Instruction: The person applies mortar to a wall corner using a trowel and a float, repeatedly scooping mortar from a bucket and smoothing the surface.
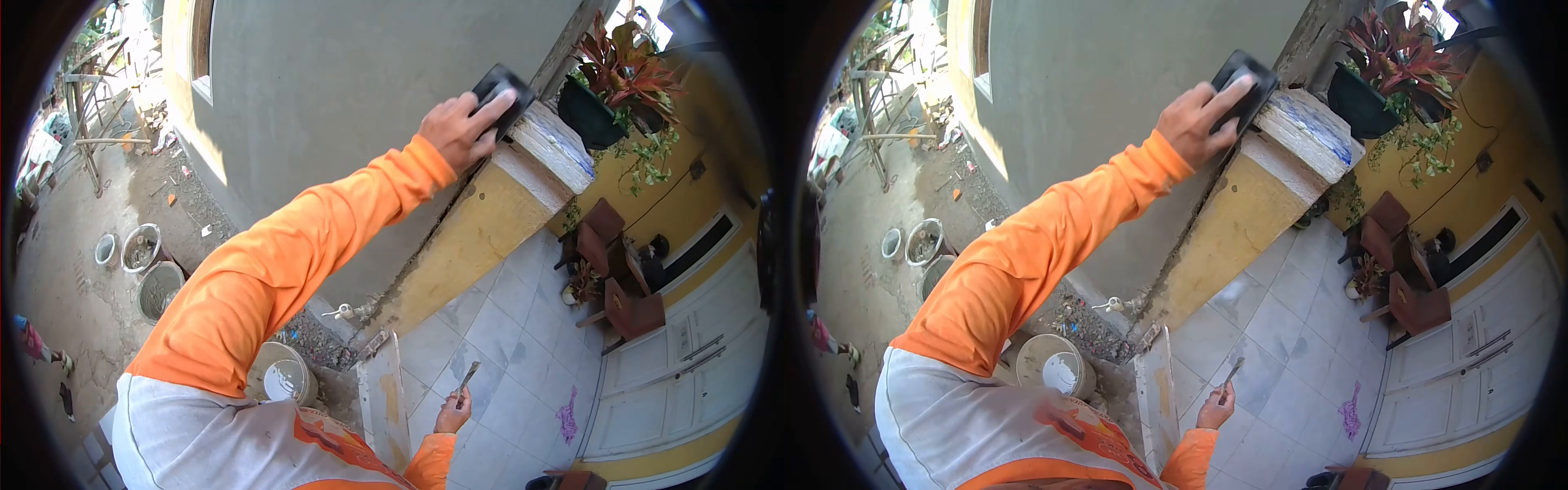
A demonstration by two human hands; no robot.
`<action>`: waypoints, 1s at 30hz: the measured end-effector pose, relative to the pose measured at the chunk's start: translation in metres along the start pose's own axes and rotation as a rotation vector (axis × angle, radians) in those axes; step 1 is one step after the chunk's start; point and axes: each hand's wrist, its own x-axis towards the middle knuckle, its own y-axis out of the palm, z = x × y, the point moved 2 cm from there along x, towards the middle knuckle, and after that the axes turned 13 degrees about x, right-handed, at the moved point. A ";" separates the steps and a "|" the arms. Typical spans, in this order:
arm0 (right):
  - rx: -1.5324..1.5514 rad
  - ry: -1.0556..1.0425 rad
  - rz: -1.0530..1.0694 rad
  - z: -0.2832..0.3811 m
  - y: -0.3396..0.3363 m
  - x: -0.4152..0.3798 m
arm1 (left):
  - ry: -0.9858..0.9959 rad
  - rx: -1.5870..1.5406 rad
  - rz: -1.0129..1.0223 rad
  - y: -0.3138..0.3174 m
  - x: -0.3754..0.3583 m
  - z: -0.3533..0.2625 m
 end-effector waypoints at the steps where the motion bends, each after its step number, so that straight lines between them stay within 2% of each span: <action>1: 0.004 0.016 -0.004 -0.003 0.002 -0.003 | 0.008 0.001 -0.043 0.000 0.030 -0.003; 3: 0.015 0.031 0.020 -0.005 0.004 -0.002 | 0.034 -0.021 -0.121 0.006 0.073 0.000; 6: -0.023 0.021 0.046 -0.018 0.009 -0.001 | -0.018 -0.047 -0.139 0.011 0.075 0.006; 8: -0.043 0.021 0.046 -0.015 0.010 -0.010 | -0.027 -0.049 -0.069 0.003 0.021 0.008; 10: -0.023 -0.024 0.048 -0.022 0.014 -0.005 | -0.031 -0.029 0.055 0.001 -0.080 0.011; 12: 0.000 0.007 0.048 -0.018 0.009 -0.009 | -0.119 -0.016 0.226 0.000 -0.173 0.018; 14: 0.010 0.035 0.039 -0.012 -0.001 -0.010 | -0.122 -0.018 0.206 0.002 -0.163 0.016; 15: -0.015 0.041 0.020 -0.009 -0.008 -0.010 | -0.134 -0.014 0.189 0.002 -0.154 0.016; 18: -0.061 0.061 -0.004 -0.005 -0.016 -0.010 | -0.132 -0.040 -0.099 0.009 0.015 0.009; 19: -0.075 0.064 -0.017 -0.002 -0.020 -0.010 | -0.065 -0.009 -0.228 0.012 0.075 0.011; 20: -0.088 0.058 -0.014 -0.001 -0.021 -0.007 | -0.106 -0.072 0.031 0.004 0.127 0.008; 22: -0.024 0.071 -0.036 -0.006 -0.015 -0.008 | -0.109 0.004 -0.133 0.009 0.175 0.005; 24: -0.020 0.078 -0.018 -0.011 -0.013 -0.010 | -0.086 -0.010 -0.158 0.017 0.128 0.011; 26: -0.032 0.082 0.013 -0.018 -0.007 -0.006 | -0.077 -0.054 -0.136 0.009 0.031 0.007; 28: -0.031 0.092 0.030 -0.006 0.002 -0.008 | -0.109 -0.002 0.113 0.004 -0.105 0.015; 30: -0.030 0.103 0.039 0.007 0.013 -0.011 | -0.167 0.035 0.495 -0.015 -0.249 0.026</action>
